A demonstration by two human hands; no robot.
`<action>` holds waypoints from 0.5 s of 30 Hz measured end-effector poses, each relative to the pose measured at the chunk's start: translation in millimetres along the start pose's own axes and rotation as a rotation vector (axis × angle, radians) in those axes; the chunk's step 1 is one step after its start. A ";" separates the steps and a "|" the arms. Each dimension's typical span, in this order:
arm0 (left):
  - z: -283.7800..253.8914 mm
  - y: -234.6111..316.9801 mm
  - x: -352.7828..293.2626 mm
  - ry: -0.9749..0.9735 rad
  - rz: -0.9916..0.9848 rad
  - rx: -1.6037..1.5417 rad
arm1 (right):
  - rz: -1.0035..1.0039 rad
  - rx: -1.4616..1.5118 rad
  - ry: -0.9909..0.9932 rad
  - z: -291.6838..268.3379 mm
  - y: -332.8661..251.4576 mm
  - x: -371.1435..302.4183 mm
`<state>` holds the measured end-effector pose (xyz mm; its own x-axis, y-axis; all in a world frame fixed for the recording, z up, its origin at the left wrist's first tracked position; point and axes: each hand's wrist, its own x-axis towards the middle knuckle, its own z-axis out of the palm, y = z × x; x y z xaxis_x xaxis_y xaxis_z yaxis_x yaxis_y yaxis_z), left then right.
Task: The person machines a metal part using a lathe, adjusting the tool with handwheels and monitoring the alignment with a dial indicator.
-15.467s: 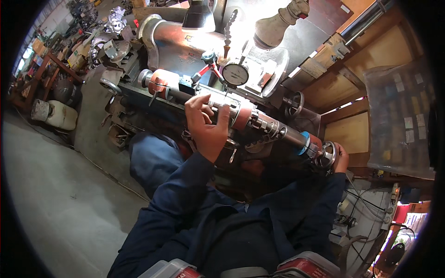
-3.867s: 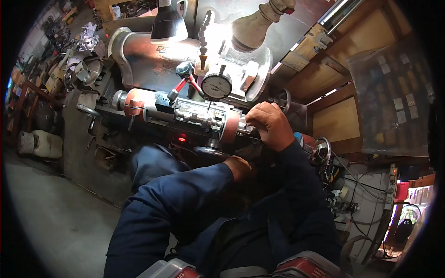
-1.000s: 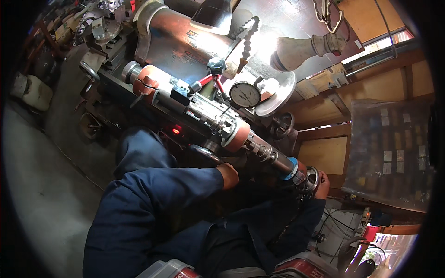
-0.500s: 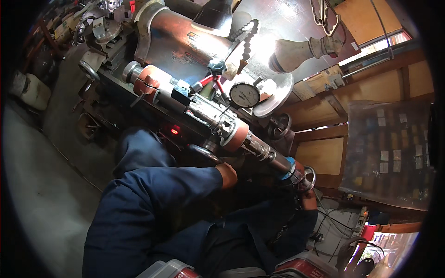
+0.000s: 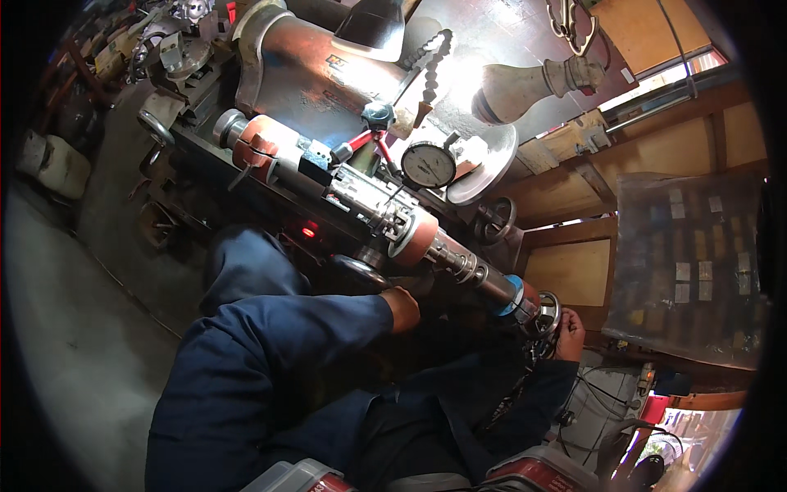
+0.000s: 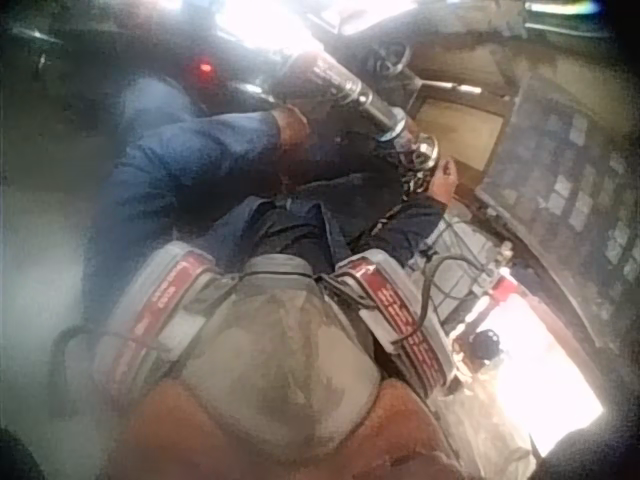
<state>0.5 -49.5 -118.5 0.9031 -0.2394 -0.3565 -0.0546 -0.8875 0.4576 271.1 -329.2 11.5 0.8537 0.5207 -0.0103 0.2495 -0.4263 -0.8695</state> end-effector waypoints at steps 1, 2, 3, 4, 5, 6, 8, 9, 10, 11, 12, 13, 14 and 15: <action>-2.6 -0.2 -1.1 -0.020 0.021 0.014 | 0.012 -0.043 0.026 1.8 -2.4 1.7; -6.7 -0.1 -3.7 -0.040 0.038 0.027 | 0.012 -0.043 0.025 0.8 0.3 5.5; -11.4 0.6 -6.5 -0.041 0.038 0.027 | 0.052 -0.053 0.041 0.7 3.2 10.3; -16.4 1.7 -9.4 -0.057 0.031 0.006 | 0.093 -0.064 0.057 1.2 6.7 14.2; -18.8 2.2 -10.9 -0.074 0.024 -0.014 | 0.093 -0.063 0.056 1.9 10.6 16.9; -16.9 1.8 -9.8 -0.074 0.023 -0.015 | 0.093 -0.035 0.068 2.6 14.5 19.7; -12.4 1.2 -6.3 -0.054 0.021 0.014 | 0.093 -0.008 0.086 5.8 17.1 21.9; -12.6 1.4 -6.6 -0.054 0.022 0.015 | 0.063 0.000 0.094 6.7 19.7 23.3; -13.6 1.8 -7.5 -0.049 0.023 0.014 | 0.034 0.008 0.102 6.6 21.6 24.5; -13.8 1.7 -8.8 -0.046 0.021 0.011 | 0.035 0.010 0.100 9.5 19.4 25.2; -12.0 0.8 -8.3 -0.047 0.020 0.011 | 0.034 0.014 0.084 12.9 15.7 24.9; -8.9 -0.5 -6.8 -0.046 0.025 0.014 | 0.032 0.018 0.067 15.0 14.0 24.6; -8.3 -0.5 -5.4 -0.042 0.035 0.019 | 0.031 0.017 0.072 11.3 16.9 25.7; -8.6 -0.2 -5.2 -0.040 0.039 0.021 | 0.024 -0.023 0.072 5.9 23.6 28.8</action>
<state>-0.5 -44.7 -109.7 0.8822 -0.2896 -0.3713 -0.0991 -0.8850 0.4548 298.9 -319.9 -12.2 0.8900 0.4560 0.0049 0.2380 -0.4553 -0.8579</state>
